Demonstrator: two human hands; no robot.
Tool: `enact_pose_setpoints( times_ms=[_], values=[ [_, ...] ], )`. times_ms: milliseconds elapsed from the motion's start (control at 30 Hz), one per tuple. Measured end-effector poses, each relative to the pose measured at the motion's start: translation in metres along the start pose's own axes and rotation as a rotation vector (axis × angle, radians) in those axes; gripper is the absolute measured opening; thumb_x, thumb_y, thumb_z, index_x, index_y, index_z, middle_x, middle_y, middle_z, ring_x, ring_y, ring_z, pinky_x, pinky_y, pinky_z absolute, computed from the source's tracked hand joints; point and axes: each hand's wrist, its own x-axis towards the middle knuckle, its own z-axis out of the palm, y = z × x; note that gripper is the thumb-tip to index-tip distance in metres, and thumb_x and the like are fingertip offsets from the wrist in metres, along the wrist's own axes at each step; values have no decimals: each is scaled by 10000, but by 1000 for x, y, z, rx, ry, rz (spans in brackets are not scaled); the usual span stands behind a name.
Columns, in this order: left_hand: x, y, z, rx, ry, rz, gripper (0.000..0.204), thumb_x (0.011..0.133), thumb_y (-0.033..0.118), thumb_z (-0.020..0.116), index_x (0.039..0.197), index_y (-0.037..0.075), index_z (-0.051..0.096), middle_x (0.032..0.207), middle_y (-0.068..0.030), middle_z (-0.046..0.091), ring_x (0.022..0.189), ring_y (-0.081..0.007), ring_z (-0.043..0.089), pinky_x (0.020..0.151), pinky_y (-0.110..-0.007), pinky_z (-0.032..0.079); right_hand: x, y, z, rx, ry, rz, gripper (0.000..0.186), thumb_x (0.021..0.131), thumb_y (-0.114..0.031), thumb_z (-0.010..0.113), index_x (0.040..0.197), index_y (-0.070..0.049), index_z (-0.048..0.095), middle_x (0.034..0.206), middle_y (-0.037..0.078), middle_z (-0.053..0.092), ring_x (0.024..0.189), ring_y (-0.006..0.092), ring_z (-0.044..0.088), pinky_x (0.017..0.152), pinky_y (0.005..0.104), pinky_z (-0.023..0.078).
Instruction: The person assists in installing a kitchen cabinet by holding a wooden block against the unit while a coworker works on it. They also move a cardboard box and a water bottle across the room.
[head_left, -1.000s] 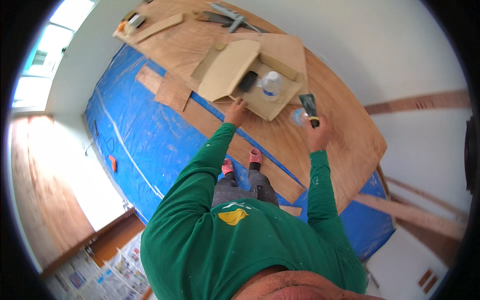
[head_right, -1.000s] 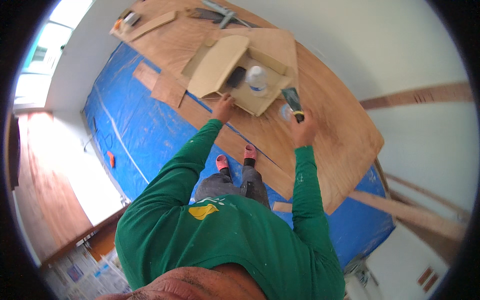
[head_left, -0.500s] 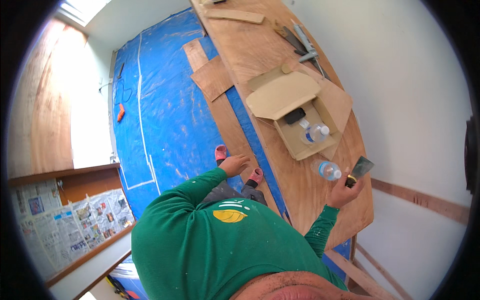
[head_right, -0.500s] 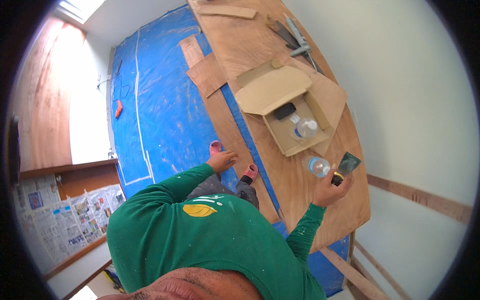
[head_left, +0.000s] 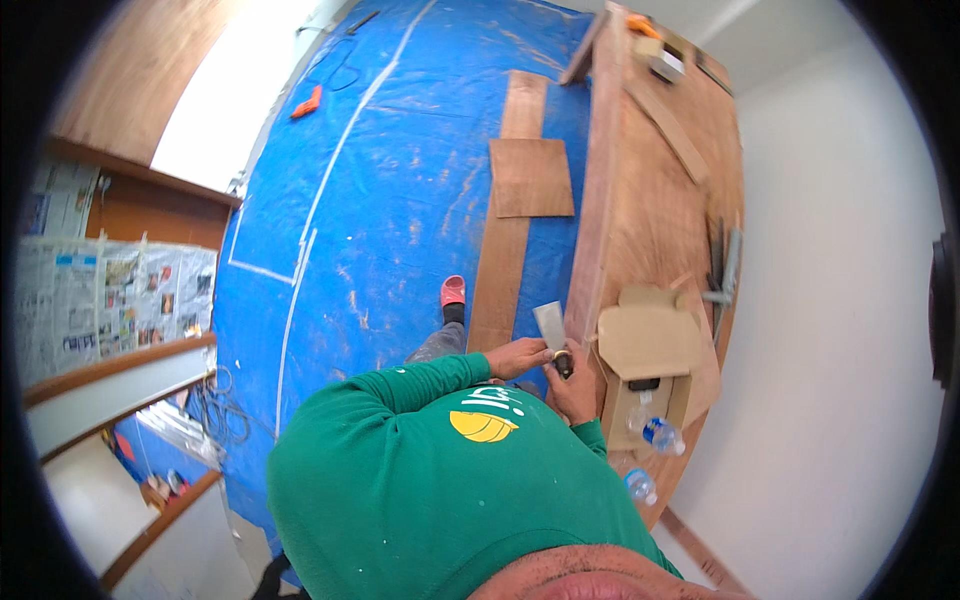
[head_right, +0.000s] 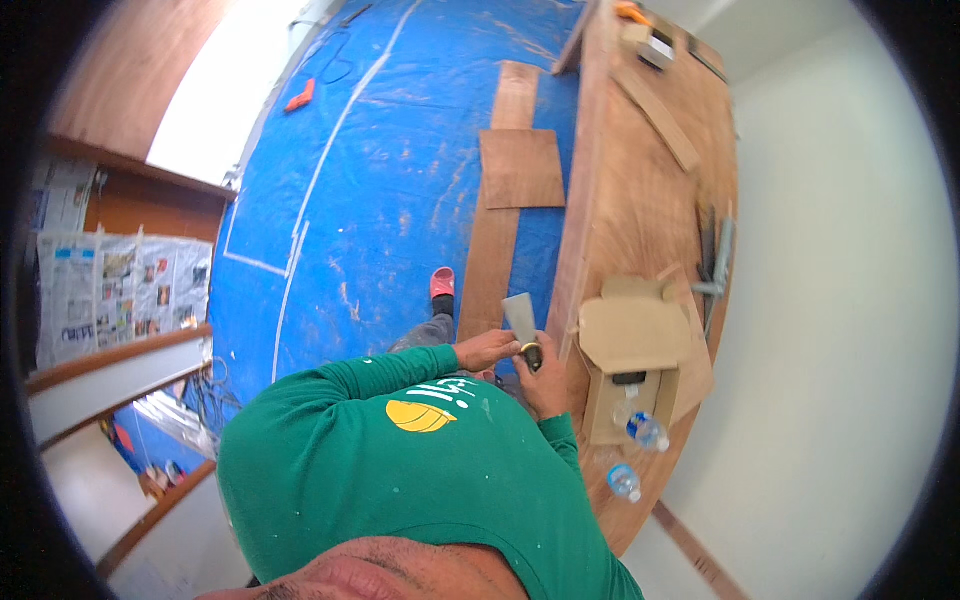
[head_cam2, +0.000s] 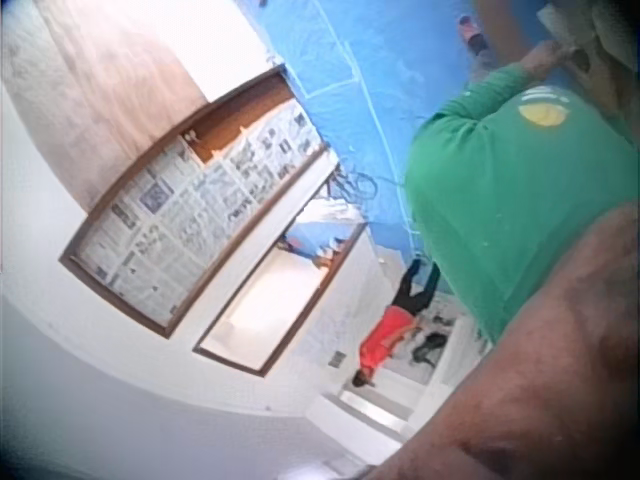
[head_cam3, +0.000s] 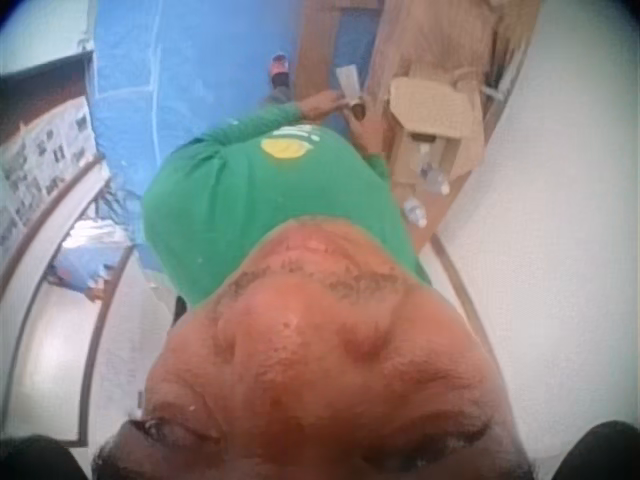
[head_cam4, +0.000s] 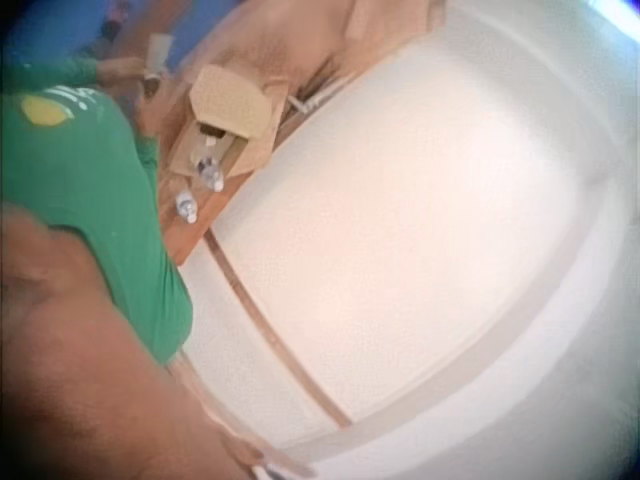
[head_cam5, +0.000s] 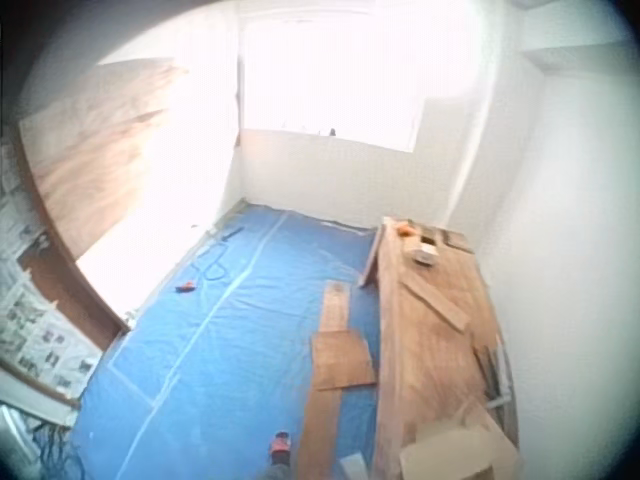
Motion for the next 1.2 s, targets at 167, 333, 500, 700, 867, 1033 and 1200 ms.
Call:
enact_pose_setpoints(
  times_ms=[167, 333, 500, 700, 867, 1033, 1200],
  values=[
    [-6, -29, -49, -417, 257, -190, 578, 1074, 503, 390, 1244, 18, 657, 1090, -90, 715, 990, -180, 677, 908, -330, 518, 78, -63, 33, 189, -374, -61, 712, 856, -214, 773, 1471, -97, 435, 1148, 188, 695, 1040, 318, 691, 889, 415, 545],
    [-22, -46, -148, -536, 665, -225, 461, 1053, 396, 472, 1117, 10, 715, 1055, -97, 737, 976, -188, 697, 882, -347, 527, 167, -57, 37, -46, -687, 60, 684, 846, -251, 777, 1443, -94, 483, 1105, 189, 708, 1028, 340, 694, 870, 423, 545],
    [-75, -99, -225, -461, 1285, -360, 456, 1054, 378, 483, 992, -7, 719, 919, -122, 731, 826, -223, 715, 755, -348, 552, 270, 27, 37, -295, -675, 25, 624, 841, -268, 781, 1393, -86, 553, 1061, 181, 721, 1001, 352, 692, 879, 426, 542],
    [-186, -132, -183, -197, 1607, -658, 449, 1038, 377, 535, 888, -20, 682, 830, -135, 717, 708, -221, 716, 642, -367, 552, 403, 104, 25, -5, -694, 363, 578, 892, -322, 756, 1390, -100, 566, 1022, 107, 715, 827, 219, 699, 644, 371, 570],
    [-217, -126, -100, -262, 1845, -852, 498, 993, 402, 590, 876, -73, 682, 817, -154, 731, 671, -238, 715, 638, -389, 548, 496, 171, 28, 11, -441, 628, 403, 948, -255, 693, 1300, -89, 588, 945, 83, 669, 700, 188, 641, 546, 341, 519],
    [-234, -132, -25, -85, 1768, -1069, 475, 942, 428, 659, 844, -32, 727, 736, -122, 736, 680, -214, 719, 636, -394, 543, 528, 175, 65, -201, -485, 687, 345, 950, -286, 678, 1222, -78, 637, 959, 77, 679, 715, 231, 650, 629, 463, 540],
    [-211, -186, 66, -332, 1913, -1032, 479, 928, 446, 651, 786, -7, 717, 696, -113, 709, 610, -239, 668, 651, -422, 528, 523, 39, 133, -522, -746, 142, 466, 868, -423, 699, 1110, -25, 720, 882, 170, 733, 727, 286, 705, 685, 426, 570]
  ],
)
